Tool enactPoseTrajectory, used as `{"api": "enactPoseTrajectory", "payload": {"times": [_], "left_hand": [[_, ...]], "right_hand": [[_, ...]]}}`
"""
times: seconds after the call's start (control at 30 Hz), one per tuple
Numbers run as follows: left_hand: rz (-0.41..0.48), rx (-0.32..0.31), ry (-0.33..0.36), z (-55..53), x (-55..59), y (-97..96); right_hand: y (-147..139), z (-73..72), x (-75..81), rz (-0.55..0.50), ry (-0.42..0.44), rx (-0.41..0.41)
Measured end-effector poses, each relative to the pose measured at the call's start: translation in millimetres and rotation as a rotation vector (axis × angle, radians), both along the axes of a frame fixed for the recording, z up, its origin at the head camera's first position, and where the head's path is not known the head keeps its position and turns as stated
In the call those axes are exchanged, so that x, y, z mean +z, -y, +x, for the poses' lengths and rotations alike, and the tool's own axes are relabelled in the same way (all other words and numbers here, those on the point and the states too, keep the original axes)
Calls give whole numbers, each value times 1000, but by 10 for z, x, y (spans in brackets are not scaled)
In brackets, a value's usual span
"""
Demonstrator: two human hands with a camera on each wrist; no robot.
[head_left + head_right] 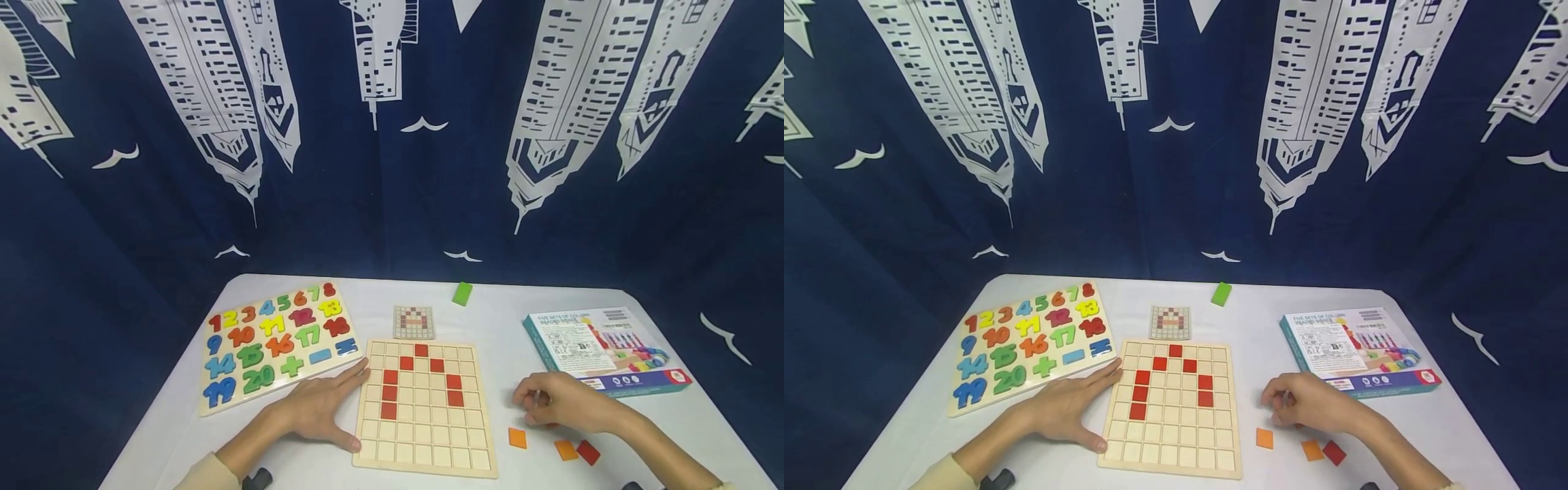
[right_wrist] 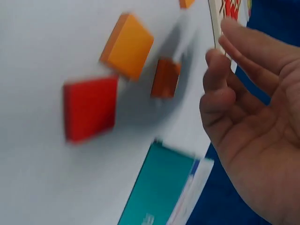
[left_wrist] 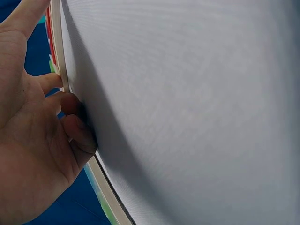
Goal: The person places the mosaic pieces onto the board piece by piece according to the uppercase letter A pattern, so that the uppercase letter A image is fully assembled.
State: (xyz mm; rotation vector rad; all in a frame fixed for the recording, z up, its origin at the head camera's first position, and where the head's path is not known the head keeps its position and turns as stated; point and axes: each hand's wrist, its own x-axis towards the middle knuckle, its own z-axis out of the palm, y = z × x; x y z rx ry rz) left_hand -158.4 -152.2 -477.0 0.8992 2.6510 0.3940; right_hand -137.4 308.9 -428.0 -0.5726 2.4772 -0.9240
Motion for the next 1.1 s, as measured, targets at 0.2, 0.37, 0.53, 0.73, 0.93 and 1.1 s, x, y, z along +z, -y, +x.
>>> {"api": "enactPoseTrajectory", "payload": {"times": [0.2,0.37,0.53,0.73,0.93,1.1], "left_hand": [[-3,8,9,1,-8,3],[-2,11,14,-3,-7,3],[-3,11,12,7,-5,6],[-3,13,16,8,-14,6],[-2,9,24,4,-19,-4],[-10,6,15,-3,-2,3]], "right_hand": [[-307,81,36,-3,177,23],[-563,123,26,-80,259,68],[-782,152,-21,-130,316,80],[-918,164,-111,-134,322,110],[-991,232,-204,-129,301,85],[-974,258,-274,-103,226,67]]}}
